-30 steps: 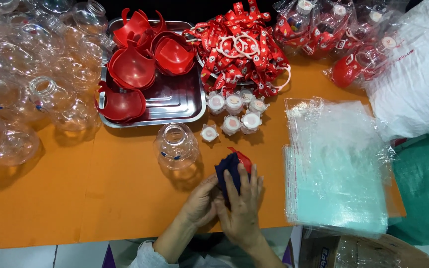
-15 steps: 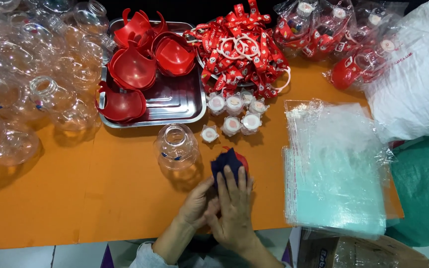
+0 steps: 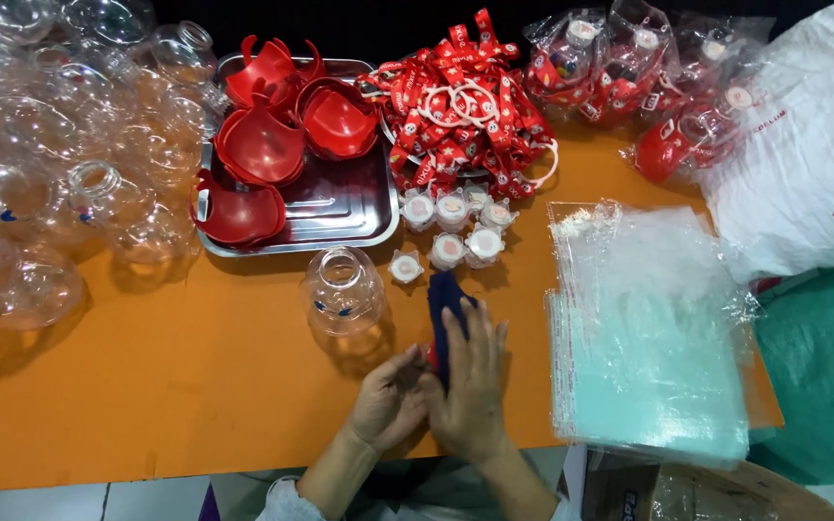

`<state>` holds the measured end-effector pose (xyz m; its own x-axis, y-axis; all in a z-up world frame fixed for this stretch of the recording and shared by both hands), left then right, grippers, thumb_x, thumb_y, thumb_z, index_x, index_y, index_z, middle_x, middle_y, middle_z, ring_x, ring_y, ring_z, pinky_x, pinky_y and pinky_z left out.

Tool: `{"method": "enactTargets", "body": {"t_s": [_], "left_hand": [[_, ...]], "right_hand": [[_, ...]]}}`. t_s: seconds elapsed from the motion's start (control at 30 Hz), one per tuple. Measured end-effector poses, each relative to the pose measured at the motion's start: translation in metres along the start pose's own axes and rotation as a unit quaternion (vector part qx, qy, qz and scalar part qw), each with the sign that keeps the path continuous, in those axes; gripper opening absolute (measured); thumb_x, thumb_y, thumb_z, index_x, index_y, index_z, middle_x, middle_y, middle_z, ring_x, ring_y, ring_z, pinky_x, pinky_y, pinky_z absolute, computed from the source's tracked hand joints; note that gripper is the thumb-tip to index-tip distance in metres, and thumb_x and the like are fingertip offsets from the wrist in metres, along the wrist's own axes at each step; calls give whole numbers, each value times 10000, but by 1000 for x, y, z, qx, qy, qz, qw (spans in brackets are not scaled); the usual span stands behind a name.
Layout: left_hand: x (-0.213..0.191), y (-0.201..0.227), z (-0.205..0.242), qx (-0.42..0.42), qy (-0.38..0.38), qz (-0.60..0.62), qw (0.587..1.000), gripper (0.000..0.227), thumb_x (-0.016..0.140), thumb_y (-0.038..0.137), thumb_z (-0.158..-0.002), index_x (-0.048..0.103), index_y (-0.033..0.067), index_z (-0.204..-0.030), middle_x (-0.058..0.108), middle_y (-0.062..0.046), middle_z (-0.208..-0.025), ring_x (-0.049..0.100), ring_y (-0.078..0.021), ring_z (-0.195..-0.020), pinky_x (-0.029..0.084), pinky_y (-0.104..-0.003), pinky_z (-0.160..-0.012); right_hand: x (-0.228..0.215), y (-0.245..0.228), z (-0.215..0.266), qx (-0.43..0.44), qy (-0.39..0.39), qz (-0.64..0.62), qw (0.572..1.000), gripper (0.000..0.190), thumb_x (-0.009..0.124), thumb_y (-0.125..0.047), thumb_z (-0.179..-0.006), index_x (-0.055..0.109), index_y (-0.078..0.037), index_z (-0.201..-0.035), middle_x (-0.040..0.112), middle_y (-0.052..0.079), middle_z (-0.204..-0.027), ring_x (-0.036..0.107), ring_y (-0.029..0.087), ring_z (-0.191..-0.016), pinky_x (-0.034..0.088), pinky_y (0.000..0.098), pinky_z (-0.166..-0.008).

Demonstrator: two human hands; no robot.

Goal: Cleaning a clear plastic sphere with a cloth and then attaching a red lanyard to a small plastic container.

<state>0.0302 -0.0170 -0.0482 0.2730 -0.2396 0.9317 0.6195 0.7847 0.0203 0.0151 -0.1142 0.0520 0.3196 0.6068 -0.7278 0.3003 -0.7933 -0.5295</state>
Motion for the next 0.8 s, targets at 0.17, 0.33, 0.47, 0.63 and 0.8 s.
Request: {"method": "enactTargets", "body": {"t_s": [0.17, 0.33, 0.47, 0.63, 0.8], "left_hand": [[29, 5, 12, 18, 22, -29, 999, 318, 543, 204, -1001, 680, 19, -1220, 700, -152, -1271, 627, -263, -1262, 442, -404, -1171], [47, 0, 20, 19, -38, -103, 994, 410, 626, 144, -930, 636, -3, -1313, 682, -164, -1310, 630, -277, -1249, 466, -392, -1117], [30, 1, 15, 14, -125, -231, 965, 191, 712, 152, -949, 748, 60, -1111, 717, -20, -910, 610, -154, -797, 463, -273, -771], [30, -1, 15, 38, -170, -251, 952, 254, 704, 157, -965, 748, -20, -1141, 751, -131, -1131, 677, -214, -1030, 507, -295, -955], [24, -2, 11, 14, -153, -241, 958, 235, 677, 169, -980, 742, -20, -1103, 750, -138, -1113, 672, -227, -1018, 507, -315, -974]], "right_hand": [[14, -13, 39, -66, -55, 10, 996, 748, 379, -543, -1039, 285, -70, -1612, 176, 121, -1719, 47, 445, -1606, 15, 614, -1292], [4, -4, 22, -48, 3, -27, 998, 643, 315, -512, -1093, 269, -159, -1629, 178, 92, -1731, 85, 401, -1625, 50, 628, -1307], [-13, 6, -3, 5, 63, -110, 992, 553, 329, -379, -1090, 397, -51, -1529, 392, 197, -1611, 378, 378, -1514, 315, 539, -1248], [-8, 26, 3, 171, 56, -302, 936, 629, 277, -475, -1054, 406, -44, -1493, 506, 194, -1494, 556, 332, -1335, 496, 389, -1059], [-7, 41, 19, 272, 128, -412, 860, 659, 295, -493, -1026, 394, -64, -1517, 535, 189, -1475, 573, 320, -1314, 537, 367, -1030]]}}
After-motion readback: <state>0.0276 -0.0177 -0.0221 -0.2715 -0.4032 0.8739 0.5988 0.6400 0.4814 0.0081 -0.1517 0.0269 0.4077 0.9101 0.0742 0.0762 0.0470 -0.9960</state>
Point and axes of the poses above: each hand's wrist, its own z-axis away from the middle knuckle, its own x-axis out of the palm, y = z × x, the point moved 4 cm from there along -z, towards the middle knuckle
